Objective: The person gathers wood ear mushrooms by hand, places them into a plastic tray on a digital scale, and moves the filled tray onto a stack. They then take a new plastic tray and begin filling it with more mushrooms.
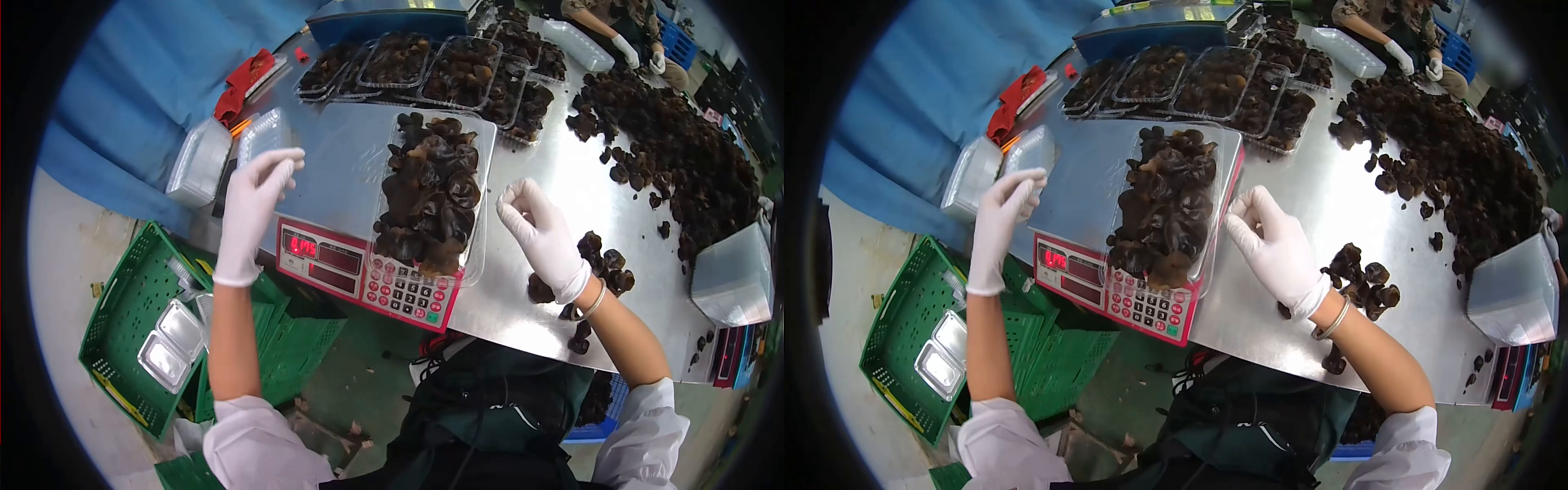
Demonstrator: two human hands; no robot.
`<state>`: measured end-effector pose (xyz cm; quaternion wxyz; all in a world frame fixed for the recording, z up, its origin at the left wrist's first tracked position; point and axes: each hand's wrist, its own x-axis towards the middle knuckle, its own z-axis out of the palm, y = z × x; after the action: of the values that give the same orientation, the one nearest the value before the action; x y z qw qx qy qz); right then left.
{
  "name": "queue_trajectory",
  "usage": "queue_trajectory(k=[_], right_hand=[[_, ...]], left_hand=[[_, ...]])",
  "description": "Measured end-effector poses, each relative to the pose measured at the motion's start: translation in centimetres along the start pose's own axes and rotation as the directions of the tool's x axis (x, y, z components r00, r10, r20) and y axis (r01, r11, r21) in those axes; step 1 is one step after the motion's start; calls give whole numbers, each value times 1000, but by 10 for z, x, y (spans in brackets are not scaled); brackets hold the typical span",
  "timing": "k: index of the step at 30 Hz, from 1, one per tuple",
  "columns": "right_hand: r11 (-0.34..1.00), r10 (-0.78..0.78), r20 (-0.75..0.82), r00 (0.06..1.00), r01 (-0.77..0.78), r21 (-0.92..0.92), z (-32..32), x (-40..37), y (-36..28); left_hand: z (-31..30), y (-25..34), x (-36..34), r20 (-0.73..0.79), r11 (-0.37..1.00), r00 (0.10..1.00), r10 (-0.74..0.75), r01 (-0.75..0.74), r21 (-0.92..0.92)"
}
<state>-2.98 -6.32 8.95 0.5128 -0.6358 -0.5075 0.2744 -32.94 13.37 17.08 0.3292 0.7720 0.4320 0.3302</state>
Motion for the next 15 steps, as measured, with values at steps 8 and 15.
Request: queue_trajectory(k=[8,15], right_hand=[[998,46,10,999,-46,-36,-2,26,7],[984,176,109,978,-175,-24,3,29,6]], left_hand=[[-15,13,47,172,994,980,-103,95,57],[31,12,42,552,937,760,-343,322,138]])
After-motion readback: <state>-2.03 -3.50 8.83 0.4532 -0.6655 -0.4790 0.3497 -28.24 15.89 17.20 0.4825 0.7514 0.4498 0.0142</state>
